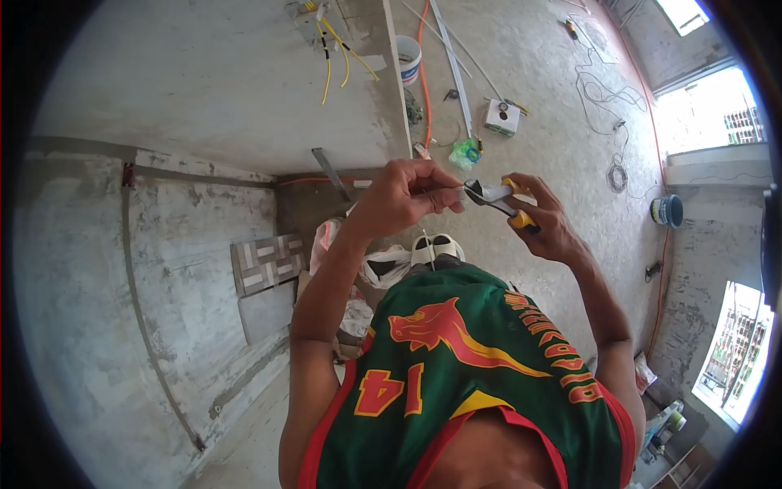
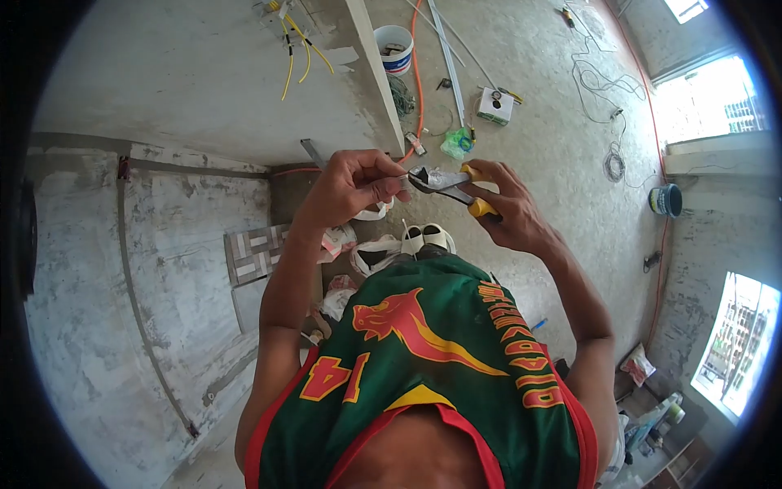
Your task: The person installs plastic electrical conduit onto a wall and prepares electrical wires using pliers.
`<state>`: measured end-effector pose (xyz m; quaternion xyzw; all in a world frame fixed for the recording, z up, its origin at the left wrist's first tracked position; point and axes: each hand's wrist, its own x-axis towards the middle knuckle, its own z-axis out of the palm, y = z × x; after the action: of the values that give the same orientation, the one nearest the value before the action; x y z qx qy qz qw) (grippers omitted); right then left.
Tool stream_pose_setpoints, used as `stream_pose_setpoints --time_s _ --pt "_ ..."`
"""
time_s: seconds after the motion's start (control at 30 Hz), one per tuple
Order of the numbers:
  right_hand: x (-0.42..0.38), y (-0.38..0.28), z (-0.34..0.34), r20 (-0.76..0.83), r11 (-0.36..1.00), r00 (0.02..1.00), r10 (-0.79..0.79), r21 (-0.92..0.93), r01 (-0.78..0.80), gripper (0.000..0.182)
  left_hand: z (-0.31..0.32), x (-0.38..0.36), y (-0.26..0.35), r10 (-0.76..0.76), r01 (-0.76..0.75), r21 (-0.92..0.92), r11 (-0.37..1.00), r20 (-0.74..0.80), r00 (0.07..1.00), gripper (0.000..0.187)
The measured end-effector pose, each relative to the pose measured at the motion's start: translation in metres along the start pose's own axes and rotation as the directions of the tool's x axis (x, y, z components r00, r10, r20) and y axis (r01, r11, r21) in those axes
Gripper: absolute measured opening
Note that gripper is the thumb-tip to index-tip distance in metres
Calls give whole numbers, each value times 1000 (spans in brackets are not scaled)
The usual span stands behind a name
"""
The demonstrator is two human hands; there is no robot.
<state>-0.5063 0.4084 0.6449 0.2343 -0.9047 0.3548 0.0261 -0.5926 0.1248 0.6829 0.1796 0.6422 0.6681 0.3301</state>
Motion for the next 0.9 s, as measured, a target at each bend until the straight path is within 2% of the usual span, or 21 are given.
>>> stream_pose_setpoints --time_s 0.2,0.33,0.43,0.5,0.6,0.63,0.7,0.73,0.8,0.83,0.9 --pt "10 -5 -17 46 986 994 -99 -131 105 55 -1 0 -2 35 -34 -11 999 65 997 9" --pt "11 -2 -28 66 975 991 -113 -184 123 49 -1 1 -2 14 -12 -15 1000 112 994 7" --pt "10 3 -34 104 968 987 -120 -210 140 43 6 0 2 14 -14 2 1000 107 994 13" --pt "7 8 -36 137 970 985 -109 -202 136 41 13 -1 2 0 0 0 1000 118 993 9" --pt "-5 32 -25 187 993 982 14 -119 8 33 15 0 5 -16 28 -71 997 165 986 12" --pt "-10 37 -17 136 993 985 104 -65 -96 30 15 1 6 -21 41 -105 994 185 983 14" --pt "-13 43 -3 50 958 959 278 56 -281 26 17 2 -3 -8 11 -52 999 45 999 20" --pt "-12 42 1 -14 964 966 258 78 -256 25 16 4 -10 6 -6 -24 1000 -32 999 23" --pt "-16 28 15 -140 971 965 221 125 -204 23 14 8 -21 56 -57 -8 998 -72 996 27" --pt "-20 23 19 -99 951 955 279 168 -260 27 13 9 -26 79 -79 2 997 -88 993 28" --pt "-21 5 26 -105 945 954 279 206 -254 27 16 9 -33 103 -101 24 995 -118 988 30"
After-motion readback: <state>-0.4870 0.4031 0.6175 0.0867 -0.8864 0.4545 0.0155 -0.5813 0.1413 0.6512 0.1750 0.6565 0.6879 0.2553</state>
